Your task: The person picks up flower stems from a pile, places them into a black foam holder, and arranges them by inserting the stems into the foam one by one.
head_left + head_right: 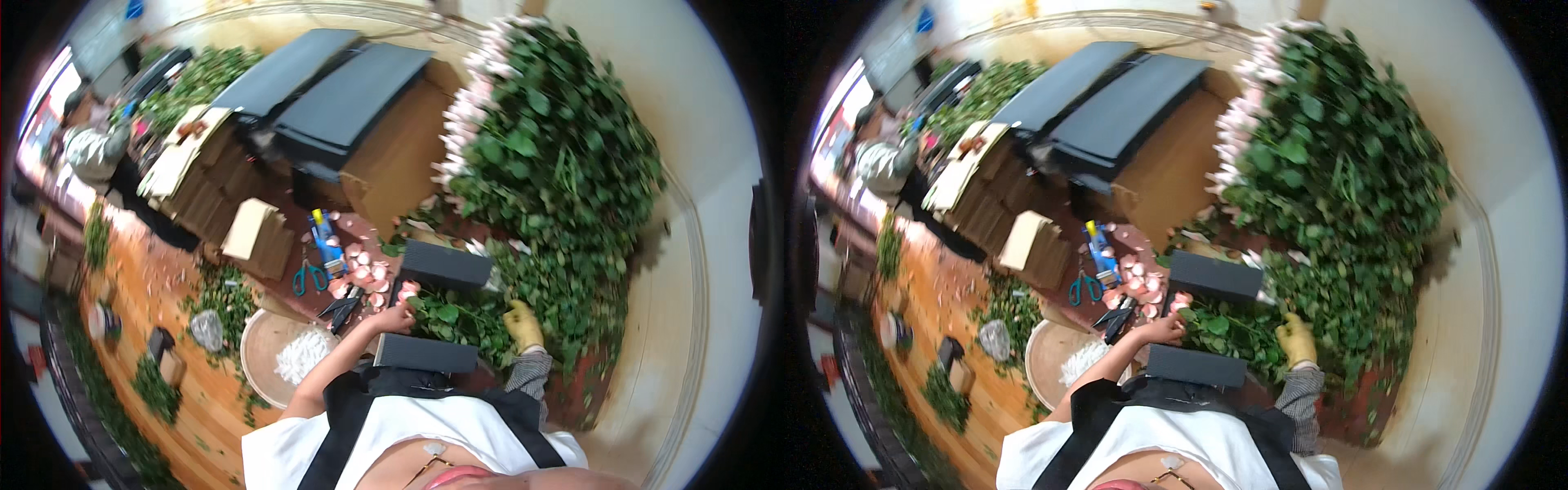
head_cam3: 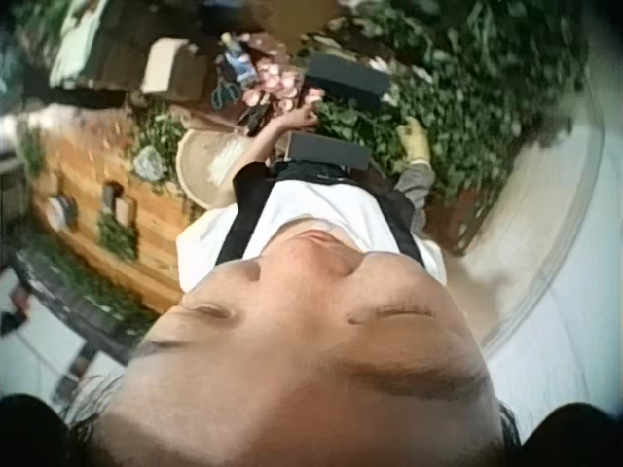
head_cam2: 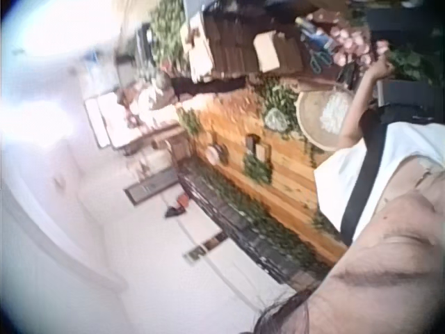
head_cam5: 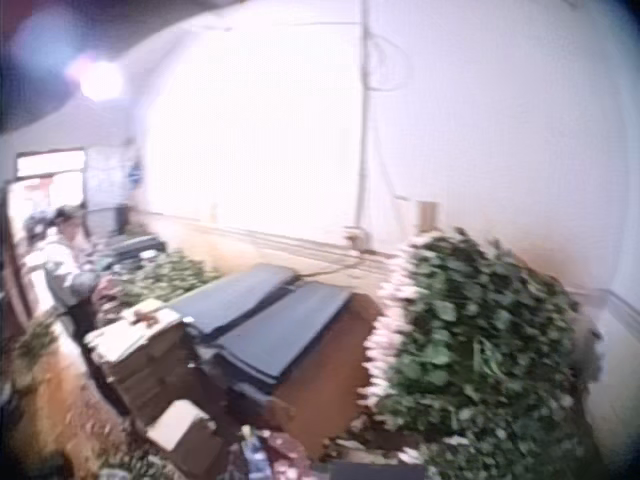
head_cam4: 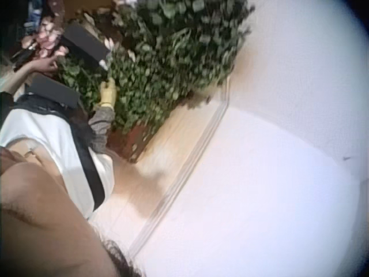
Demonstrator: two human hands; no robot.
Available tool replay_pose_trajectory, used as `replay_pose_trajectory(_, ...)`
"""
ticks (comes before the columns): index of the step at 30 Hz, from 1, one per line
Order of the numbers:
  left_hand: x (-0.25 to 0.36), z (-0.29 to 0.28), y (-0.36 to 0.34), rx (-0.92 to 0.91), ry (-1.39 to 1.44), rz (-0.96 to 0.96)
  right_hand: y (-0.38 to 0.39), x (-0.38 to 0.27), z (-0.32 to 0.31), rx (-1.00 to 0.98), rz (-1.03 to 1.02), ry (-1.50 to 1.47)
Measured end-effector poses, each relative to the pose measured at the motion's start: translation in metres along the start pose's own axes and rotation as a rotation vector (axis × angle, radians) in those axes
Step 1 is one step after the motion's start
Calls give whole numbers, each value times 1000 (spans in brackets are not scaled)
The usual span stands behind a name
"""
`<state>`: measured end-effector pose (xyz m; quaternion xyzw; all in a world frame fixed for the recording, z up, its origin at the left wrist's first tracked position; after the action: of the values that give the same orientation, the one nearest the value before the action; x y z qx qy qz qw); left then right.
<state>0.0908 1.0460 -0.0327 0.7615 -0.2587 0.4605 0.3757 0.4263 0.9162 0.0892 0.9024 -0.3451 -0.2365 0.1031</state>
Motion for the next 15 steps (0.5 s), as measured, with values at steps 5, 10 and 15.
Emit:
replay_pose_trajectory(5, -14, 1, 14, 84, 87, 6, 11, -224, -74, 411, -801, -424)
replay_pose_trajectory(10, -8, 0, 8, 64, 379, -64, -44, -442, -75, 131, -1190, -1071)
replay_pose_trajectory(15, -9, -1, 8, 49, 280, -20, -76, -581, -38, 644, -880, -403)
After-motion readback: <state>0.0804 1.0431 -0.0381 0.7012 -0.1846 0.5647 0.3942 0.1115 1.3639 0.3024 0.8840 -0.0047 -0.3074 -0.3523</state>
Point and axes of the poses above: each hand's wrist, its own y-axis away from the middle knuckle, its own z-axis out of the palm, x = y × z, the point moved 2 cm from there along -y, towards the middle knuckle, and after that the axes turned 5 degrees about x, right-handed, at the moved point
